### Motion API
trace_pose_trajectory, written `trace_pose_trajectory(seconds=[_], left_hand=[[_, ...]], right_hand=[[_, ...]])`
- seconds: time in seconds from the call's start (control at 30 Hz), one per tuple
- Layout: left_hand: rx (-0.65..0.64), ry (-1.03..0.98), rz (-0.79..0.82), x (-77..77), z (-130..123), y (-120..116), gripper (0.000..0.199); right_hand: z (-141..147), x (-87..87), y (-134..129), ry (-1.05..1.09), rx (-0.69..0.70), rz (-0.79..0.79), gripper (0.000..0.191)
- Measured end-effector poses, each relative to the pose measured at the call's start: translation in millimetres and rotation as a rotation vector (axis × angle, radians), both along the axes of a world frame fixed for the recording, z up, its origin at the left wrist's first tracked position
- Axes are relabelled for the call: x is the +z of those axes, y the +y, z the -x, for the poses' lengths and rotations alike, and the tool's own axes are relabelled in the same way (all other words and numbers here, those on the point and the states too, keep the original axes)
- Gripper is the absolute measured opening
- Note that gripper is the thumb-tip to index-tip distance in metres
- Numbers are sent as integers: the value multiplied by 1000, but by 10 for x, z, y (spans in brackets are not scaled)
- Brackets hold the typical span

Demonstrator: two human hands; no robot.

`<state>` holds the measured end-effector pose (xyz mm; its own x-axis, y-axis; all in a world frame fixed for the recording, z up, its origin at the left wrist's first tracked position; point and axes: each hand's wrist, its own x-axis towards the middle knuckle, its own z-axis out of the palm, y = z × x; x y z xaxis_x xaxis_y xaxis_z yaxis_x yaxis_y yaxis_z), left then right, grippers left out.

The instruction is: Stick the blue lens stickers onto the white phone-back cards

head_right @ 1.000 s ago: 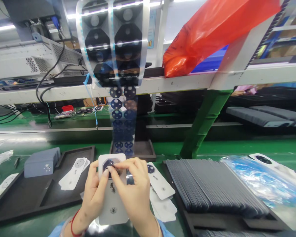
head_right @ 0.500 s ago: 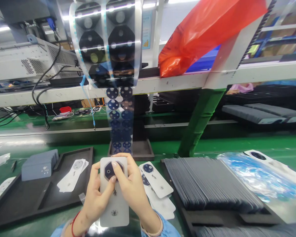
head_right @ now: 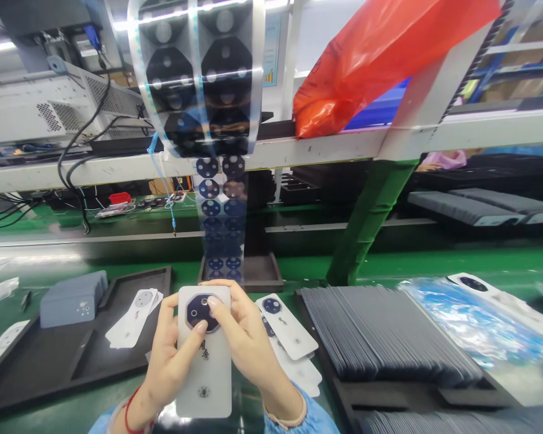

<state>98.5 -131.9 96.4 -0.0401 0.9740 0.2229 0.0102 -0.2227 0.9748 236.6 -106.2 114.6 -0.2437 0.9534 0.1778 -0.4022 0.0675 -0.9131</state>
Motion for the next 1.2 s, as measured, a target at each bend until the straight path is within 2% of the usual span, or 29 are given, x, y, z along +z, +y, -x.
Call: trace_pose_trajectory(seconds=[0.13, 0.23, 0.33, 0.43, 0.53, 0.6, 0.67, 0.77, 0.87, 0.97, 1.03, 1.1, 1.17, 1.2], left_hand=[[-109, -185, 91, 81, 39, -5, 41], [-114, -247, 113, 109, 45, -5, 39], [-38, -177, 90, 72, 28, -5, 36], [56, -45, 26, 26, -12, -14, 37], [43, 19, 7, 29, -37, -18, 39], [-4, 15, 33, 49, -24, -1, 39], [-32, -3, 69, 61, 11, 37, 37], [-13, -9, 70, 46, 65, 110, 36], [30, 39, 44, 30, 102, 181, 34], [-28, 268, 20, 64, 211, 291, 36], [-37, 577, 44, 98, 395, 421, 37], [87, 922, 159, 95, 691, 588, 38], [250, 1035, 321, 15, 1060, 756, 37], [328, 1073, 408, -58, 1248, 828, 38]], right_hand=[[-94, 13, 33, -1, 177, -25, 36], [-136, -2, 55, -2, 287, -51, 48], [-102, -45, 52, -57, 235, -73, 52], [-15, -77, 38, -79, 46, -66, 46], [32, -60, 42, -71, -76, -23, 40], [12, -35, 62, -62, -66, 0, 37], [-30, -25, 91, -37, 9, 12, 39], [-56, -54, 129, -12, 125, 33, 51], [10, -104, 153, -50, 128, 44, 61], [26, -146, 217, -100, 30, 34, 56], [-101, -200, 325, -151, -61, 50, 57], [-347, -319, 497, -283, -177, 89, 62], [-635, -522, 709, -507, -376, 100, 67], [-763, -649, 811, -687, -457, 100, 64]])
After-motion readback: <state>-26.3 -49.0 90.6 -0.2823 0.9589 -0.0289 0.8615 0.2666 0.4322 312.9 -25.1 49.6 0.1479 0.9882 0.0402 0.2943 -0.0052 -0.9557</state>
